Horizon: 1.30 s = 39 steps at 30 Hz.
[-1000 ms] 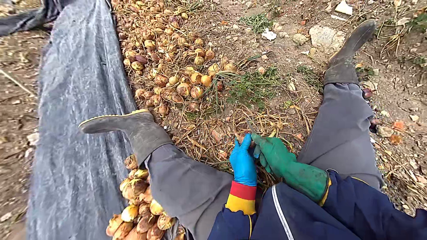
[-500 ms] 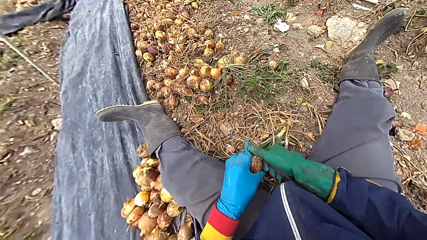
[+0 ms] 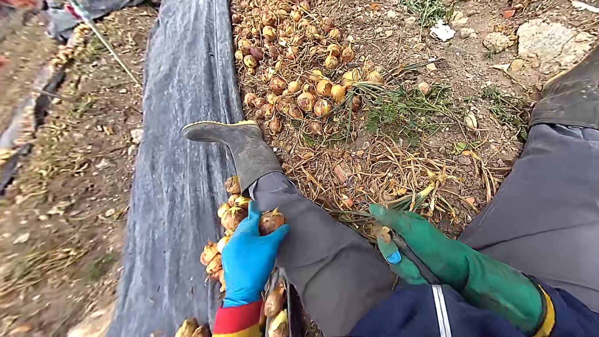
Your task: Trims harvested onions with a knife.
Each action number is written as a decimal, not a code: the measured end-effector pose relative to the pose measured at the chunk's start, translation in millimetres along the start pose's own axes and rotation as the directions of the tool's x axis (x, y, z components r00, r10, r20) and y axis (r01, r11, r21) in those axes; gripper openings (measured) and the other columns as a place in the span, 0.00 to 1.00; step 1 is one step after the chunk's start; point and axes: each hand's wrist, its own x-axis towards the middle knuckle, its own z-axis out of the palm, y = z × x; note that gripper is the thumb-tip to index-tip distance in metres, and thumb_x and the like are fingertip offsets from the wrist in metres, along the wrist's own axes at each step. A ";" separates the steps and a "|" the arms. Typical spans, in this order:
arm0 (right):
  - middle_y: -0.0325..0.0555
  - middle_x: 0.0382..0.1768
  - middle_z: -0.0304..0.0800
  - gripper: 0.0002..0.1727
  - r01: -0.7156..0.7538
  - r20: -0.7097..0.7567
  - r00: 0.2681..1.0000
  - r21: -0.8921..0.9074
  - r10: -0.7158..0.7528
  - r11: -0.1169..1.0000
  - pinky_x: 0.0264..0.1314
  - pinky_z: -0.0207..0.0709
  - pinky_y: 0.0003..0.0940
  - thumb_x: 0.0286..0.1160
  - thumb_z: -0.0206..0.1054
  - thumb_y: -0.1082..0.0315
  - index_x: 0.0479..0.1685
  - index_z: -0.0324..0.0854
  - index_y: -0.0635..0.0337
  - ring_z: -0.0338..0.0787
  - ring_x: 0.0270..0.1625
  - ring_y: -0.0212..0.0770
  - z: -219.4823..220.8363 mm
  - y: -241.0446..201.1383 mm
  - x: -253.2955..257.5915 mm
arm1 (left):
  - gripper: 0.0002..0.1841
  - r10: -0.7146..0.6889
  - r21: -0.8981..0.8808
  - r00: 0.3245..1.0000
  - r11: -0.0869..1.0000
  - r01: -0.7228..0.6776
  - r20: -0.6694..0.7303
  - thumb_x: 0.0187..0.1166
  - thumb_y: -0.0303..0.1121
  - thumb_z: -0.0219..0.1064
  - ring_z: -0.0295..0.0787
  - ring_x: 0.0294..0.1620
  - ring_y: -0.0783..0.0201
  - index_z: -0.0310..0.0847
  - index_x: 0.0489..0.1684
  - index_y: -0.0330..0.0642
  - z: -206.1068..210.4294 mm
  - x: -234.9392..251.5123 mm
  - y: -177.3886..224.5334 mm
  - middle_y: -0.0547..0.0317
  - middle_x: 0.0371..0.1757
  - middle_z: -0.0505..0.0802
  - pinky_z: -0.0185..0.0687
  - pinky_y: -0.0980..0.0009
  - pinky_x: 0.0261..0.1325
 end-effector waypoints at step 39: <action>0.42 0.35 0.96 0.21 -0.157 -0.492 0.858 -0.521 -0.145 0.839 0.30 0.88 0.35 0.84 0.64 0.42 0.64 0.83 0.43 0.93 0.26 0.41 -38.9 -38.4 19.2 | 0.24 0.244 -0.935 0.904 0.132 0.328 0.352 0.88 0.37 0.62 0.88 0.69 0.51 0.74 0.82 0.42 79.6 67.0 117.3 0.49 0.75 0.86 0.87 0.51 0.68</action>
